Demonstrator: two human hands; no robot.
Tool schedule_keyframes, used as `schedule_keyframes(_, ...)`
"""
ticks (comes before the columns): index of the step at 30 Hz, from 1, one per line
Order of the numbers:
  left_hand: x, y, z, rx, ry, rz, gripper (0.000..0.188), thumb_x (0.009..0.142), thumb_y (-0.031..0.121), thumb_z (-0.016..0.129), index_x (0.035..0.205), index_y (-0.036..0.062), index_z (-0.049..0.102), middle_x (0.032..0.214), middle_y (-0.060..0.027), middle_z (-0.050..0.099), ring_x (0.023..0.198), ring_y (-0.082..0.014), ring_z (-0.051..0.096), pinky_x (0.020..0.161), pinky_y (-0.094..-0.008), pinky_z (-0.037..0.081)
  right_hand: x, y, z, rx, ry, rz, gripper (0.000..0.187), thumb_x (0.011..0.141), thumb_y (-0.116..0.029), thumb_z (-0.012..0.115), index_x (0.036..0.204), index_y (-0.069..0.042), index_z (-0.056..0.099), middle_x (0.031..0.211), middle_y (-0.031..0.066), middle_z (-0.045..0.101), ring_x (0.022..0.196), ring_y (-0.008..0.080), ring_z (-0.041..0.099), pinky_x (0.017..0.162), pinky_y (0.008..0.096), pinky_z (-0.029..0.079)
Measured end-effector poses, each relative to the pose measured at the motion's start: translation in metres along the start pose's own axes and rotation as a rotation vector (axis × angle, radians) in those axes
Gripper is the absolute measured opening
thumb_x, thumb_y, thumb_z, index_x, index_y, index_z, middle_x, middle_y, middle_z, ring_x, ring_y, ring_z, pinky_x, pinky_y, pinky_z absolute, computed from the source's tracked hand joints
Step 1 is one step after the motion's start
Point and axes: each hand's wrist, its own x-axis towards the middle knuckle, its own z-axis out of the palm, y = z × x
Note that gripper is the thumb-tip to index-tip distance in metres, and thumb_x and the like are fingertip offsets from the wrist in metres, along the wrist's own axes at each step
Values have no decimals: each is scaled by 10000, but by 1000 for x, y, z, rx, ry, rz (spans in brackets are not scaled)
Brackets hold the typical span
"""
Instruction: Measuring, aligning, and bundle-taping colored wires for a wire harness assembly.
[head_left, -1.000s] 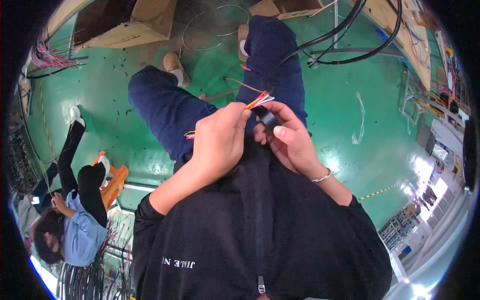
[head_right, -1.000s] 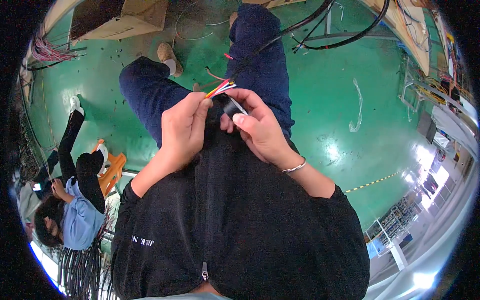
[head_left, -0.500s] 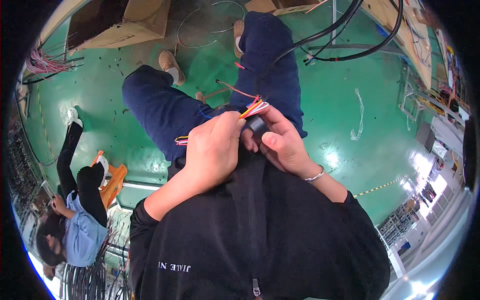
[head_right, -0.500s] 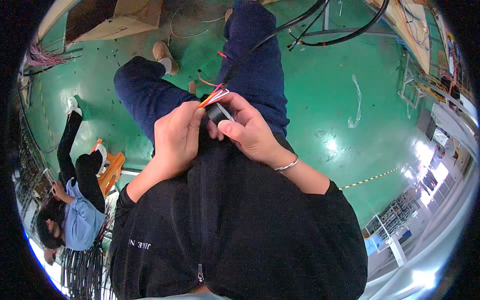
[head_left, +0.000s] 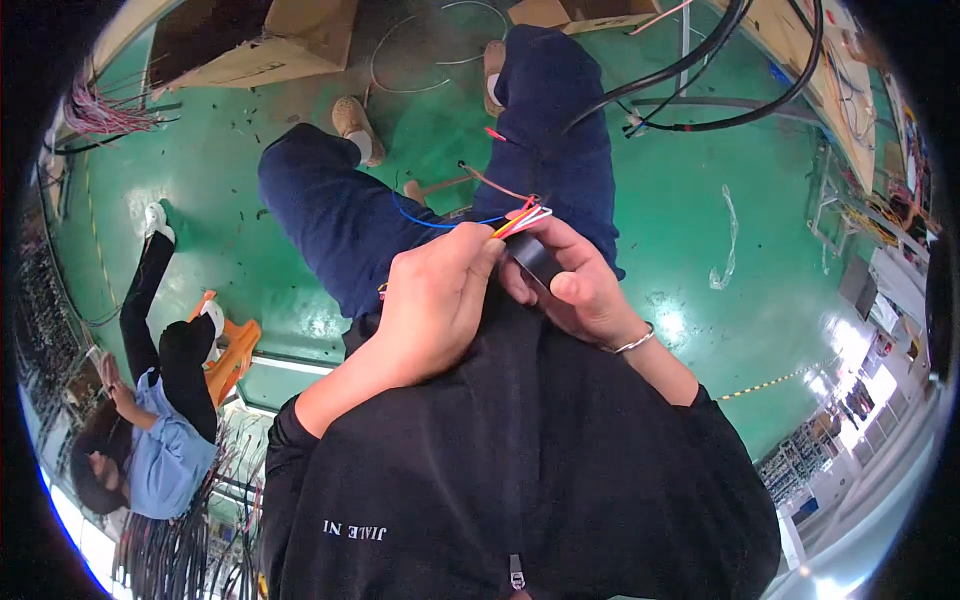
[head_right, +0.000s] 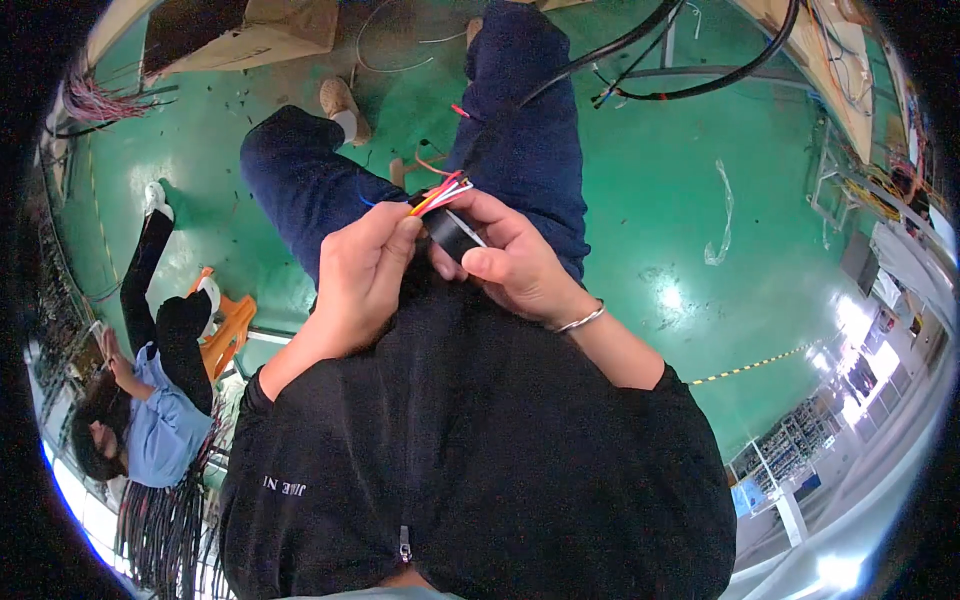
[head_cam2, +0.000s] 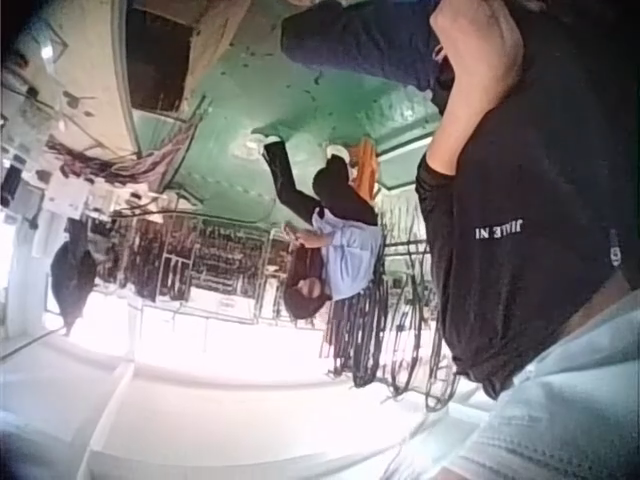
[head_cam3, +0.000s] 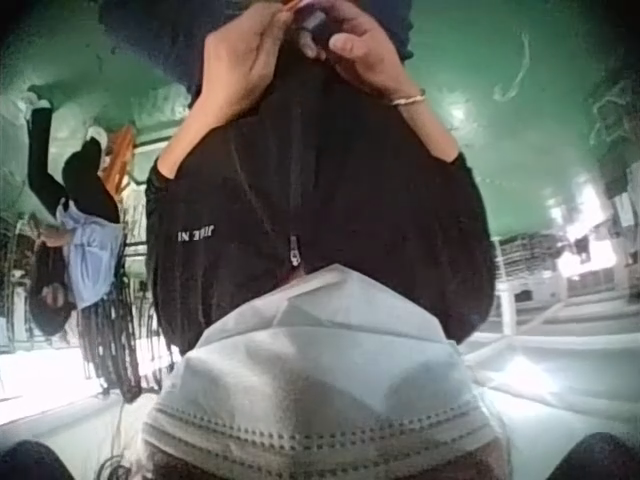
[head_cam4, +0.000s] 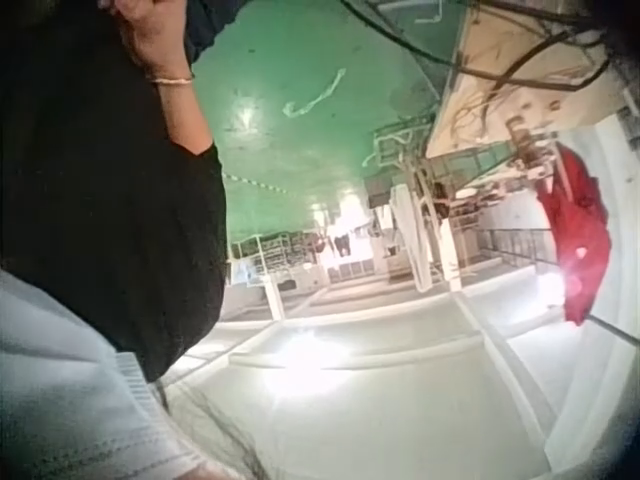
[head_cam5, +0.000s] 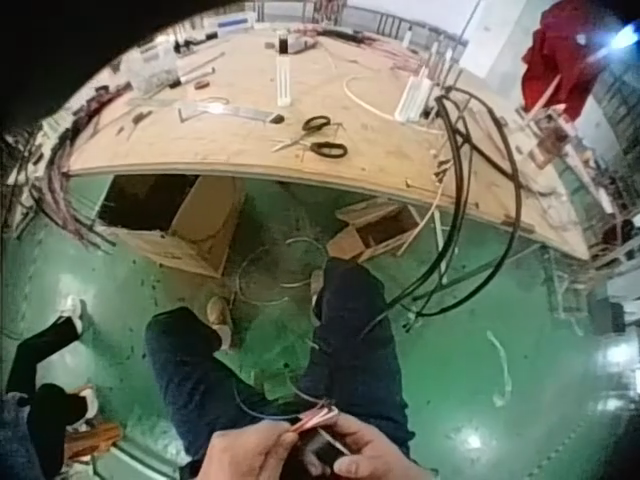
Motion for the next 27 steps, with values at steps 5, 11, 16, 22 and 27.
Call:
schedule_keyframes(5, 3, 5, 3, -68, 49, -91, 143, 964, 100, 532, 865, 2, 567, 690, -163, 613, 651, -340, 643, 562, -375, 474, 7, -4, 1, 56, -25, 71, 826, 747, -451, 758, 1393, -69, 412, 1004, 33, 534, 853, 126, 508, 748, 241, 385)
schedule_keyframes(11, 8, 7, -3, -136, 2, -151, 113, 960, 89, 530, 902, 4, 577, 699, -150, 628, 655, -324, 657, 567, -367, 496, 20, -6, -6, 110, -225, 116, 837, 739, -429, 736, 1423, -106, 377, 1070, 47, 518, 920, 156, 514, 793, 269, 394)
schedule_keyframes(16, 11, 0, 0, 12, 111, 34, 53, 927, 47, 553, 920, -5, 561, 729, -159, 629, 637, -320, 651, 551, -389, 502, 27, -25, 8, 256, 14, 195, 640, 801, -340, 715, 1331, -86, 463, 1196, 66, 536, 1050, 205, 536, 931, 358, 438)
schedule_keyframes(22, 17, -6, 7, 154, 204, 224, 67, 895, 34, 578, 860, 8, 529, 664, -138, 586, 594, -329, 613, 526, -412, 482, 37, -29, -4, 172, 67, 224, 381, 850, -313, 700, 1119, -60, 607, 1222, 37, 573, 1066, 148, 558, 916, 338, 471)
schedule_keyframes(27, 21, -7, 5, 214, 221, 287, 100, 886, 38, 586, 830, 17, 505, 637, -129, 560, 562, -322, 590, 512, -422, 468, 39, -41, 21, -45, 270, 262, 174, 863, -180, 653, 1017, -98, 660, 1075, -9, 633, 978, 106, 576, 834, 292, 471)
